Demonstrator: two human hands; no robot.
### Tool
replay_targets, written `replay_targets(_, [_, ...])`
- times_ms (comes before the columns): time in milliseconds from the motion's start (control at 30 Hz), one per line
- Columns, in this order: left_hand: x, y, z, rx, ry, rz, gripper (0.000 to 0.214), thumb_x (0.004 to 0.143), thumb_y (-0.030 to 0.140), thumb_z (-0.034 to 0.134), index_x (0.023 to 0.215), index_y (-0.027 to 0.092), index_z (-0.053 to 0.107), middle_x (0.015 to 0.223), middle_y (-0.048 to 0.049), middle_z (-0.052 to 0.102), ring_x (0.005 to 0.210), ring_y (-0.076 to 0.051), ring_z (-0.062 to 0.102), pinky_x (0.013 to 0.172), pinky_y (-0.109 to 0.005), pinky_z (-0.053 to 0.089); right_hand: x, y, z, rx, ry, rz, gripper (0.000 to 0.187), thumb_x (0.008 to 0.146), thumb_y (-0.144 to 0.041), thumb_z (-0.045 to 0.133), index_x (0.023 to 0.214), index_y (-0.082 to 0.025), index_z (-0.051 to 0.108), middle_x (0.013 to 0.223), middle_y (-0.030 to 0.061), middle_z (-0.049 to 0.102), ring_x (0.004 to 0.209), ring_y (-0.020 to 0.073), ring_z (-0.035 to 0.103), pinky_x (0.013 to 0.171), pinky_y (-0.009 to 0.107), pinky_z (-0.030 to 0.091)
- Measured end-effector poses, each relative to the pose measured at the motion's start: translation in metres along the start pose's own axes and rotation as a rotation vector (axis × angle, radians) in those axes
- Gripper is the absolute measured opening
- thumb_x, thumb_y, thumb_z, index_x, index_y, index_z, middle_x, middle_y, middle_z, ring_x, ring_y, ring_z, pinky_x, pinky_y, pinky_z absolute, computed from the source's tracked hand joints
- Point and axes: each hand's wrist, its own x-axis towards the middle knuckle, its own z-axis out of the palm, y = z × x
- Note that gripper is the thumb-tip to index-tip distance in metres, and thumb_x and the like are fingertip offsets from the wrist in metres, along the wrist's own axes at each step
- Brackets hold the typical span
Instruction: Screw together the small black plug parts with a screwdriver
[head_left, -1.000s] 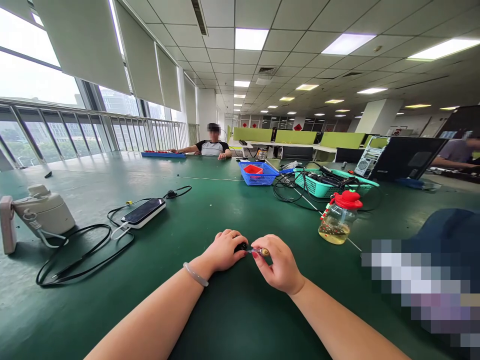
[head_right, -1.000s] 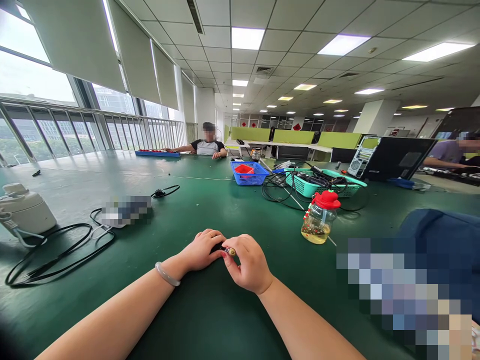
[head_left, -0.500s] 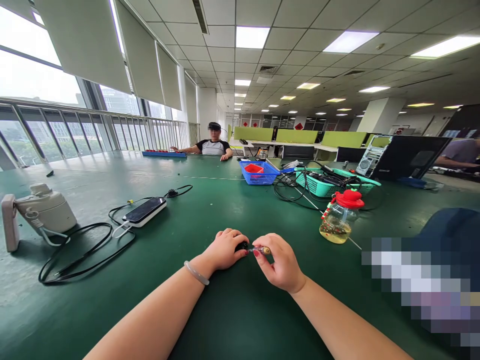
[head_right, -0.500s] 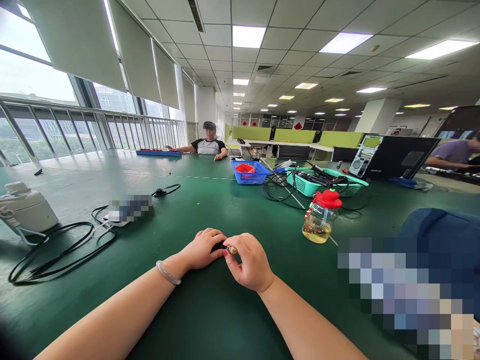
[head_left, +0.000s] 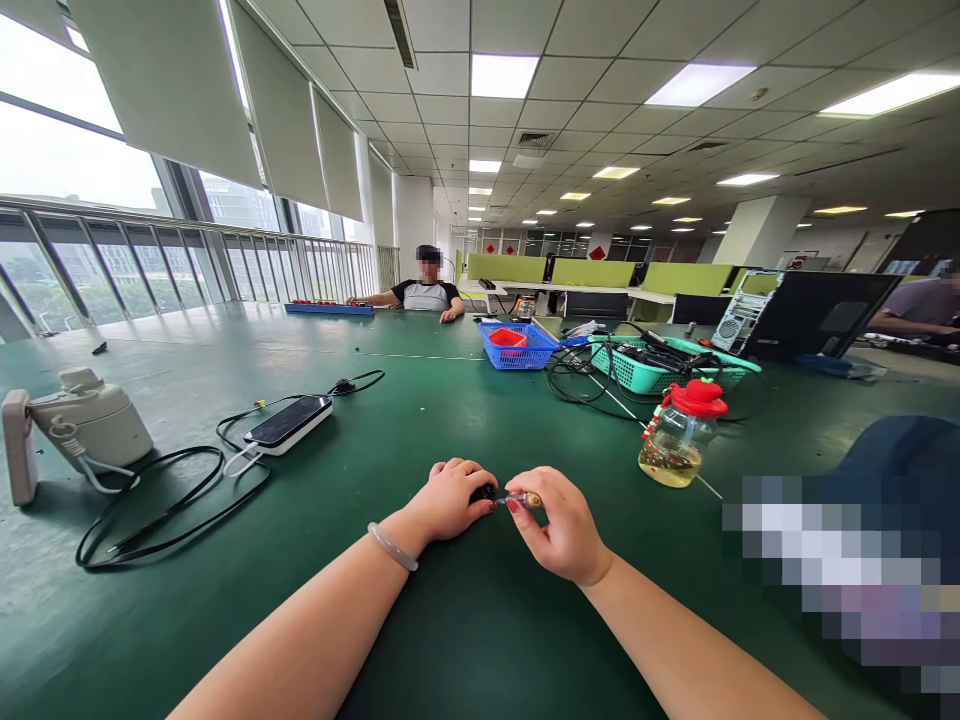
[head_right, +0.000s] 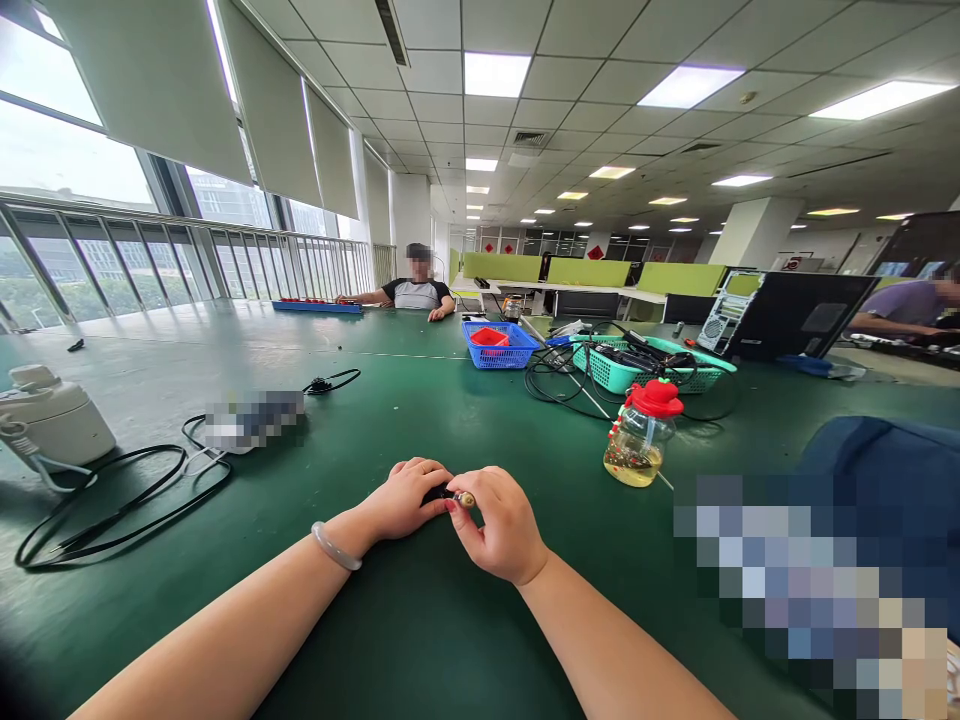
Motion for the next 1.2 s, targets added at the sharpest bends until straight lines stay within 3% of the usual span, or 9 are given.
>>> replay_targets(133, [0.0, -0.001, -0.001, -0.002, -0.003, 0.005, 0.028, 0.089, 0.044, 0.053, 0.112, 0.03, 0.058, 0.116, -0.0029, 0.062, 0.111, -0.024, 0.053, 0.1, -0.046, 0.036, -0.003, 0.004, 0.002, 0.016, 0.02, 0.108, 0.01, 0.088, -0.019, 0.05, 0.095, -0.023, 0.056, 0.081, 0.0035, 0.066, 0.071, 0.0179, 0.061, 0.067, 0.031, 0.051])
replay_targets(333, [-0.001, 0.0, -0.001, -0.012, -0.004, -0.031, 0.024, 0.087, 0.042, 0.055, 0.109, 0.031, 0.059, 0.117, -0.0013, 0.062, 0.113, -0.024, 0.052, 0.102, -0.046, 0.036, -0.013, 0.033, 0.005, 0.154, 0.147, 0.489, 0.013, 0.09, -0.033, 0.051, 0.087, -0.021, 0.057, 0.073, 0.0009, 0.061, 0.059, 0.0139, 0.058, 0.058, 0.026, 0.048])
replay_targets(600, [-0.004, 0.007, -0.001, 0.058, 0.022, -0.159, 0.027, 0.089, 0.043, 0.051, 0.111, 0.029, 0.058, 0.12, -0.0048, 0.059, 0.114, -0.027, 0.05, 0.097, -0.049, 0.039, -0.026, 0.073, 0.01, 0.506, 0.458, 1.021, 0.03, 0.07, -0.046, 0.07, 0.07, -0.02, 0.053, 0.051, -0.0068, 0.048, 0.041, 0.0082, 0.042, 0.041, 0.022, 0.036])
replay_targets(733, [-0.015, 0.009, -0.007, 0.106, 0.031, -0.249, 0.024, 0.089, 0.038, 0.049, 0.109, 0.027, 0.058, 0.119, -0.0061, 0.059, 0.113, -0.028, 0.05, 0.095, -0.049, 0.04, -0.029, 0.084, 0.013, 0.524, 0.542, 1.108, 0.032, 0.068, -0.047, 0.069, 0.067, -0.02, 0.051, 0.048, -0.008, 0.045, 0.036, 0.0073, 0.039, 0.036, 0.022, 0.033])
replay_targets(967, [-0.076, -0.008, -0.031, 0.116, 0.012, -0.313, 0.023, 0.089, 0.037, 0.047, 0.107, 0.027, 0.058, 0.114, -0.0061, 0.058, 0.111, -0.025, 0.05, 0.095, -0.044, 0.042, -0.034, 0.091, 0.016, 0.557, 0.569, 1.165, 0.028, 0.066, -0.042, 0.069, 0.066, -0.021, 0.051, 0.046, -0.0092, 0.043, 0.034, 0.007, 0.038, 0.034, 0.022, 0.033])
replay_targets(1200, [-0.158, -0.058, -0.069, 0.198, 0.004, -0.369, 0.026, 0.088, 0.038, 0.044, 0.106, 0.03, 0.061, 0.121, -0.0033, 0.061, 0.118, -0.025, 0.05, 0.104, -0.046, 0.035, -0.033, 0.089, 0.016, 0.597, 0.559, 1.182, 0.025, 0.063, -0.039, 0.069, 0.068, -0.02, 0.054, 0.045, -0.0092, 0.043, 0.035, 0.0068, 0.037, 0.034, 0.021, 0.031])
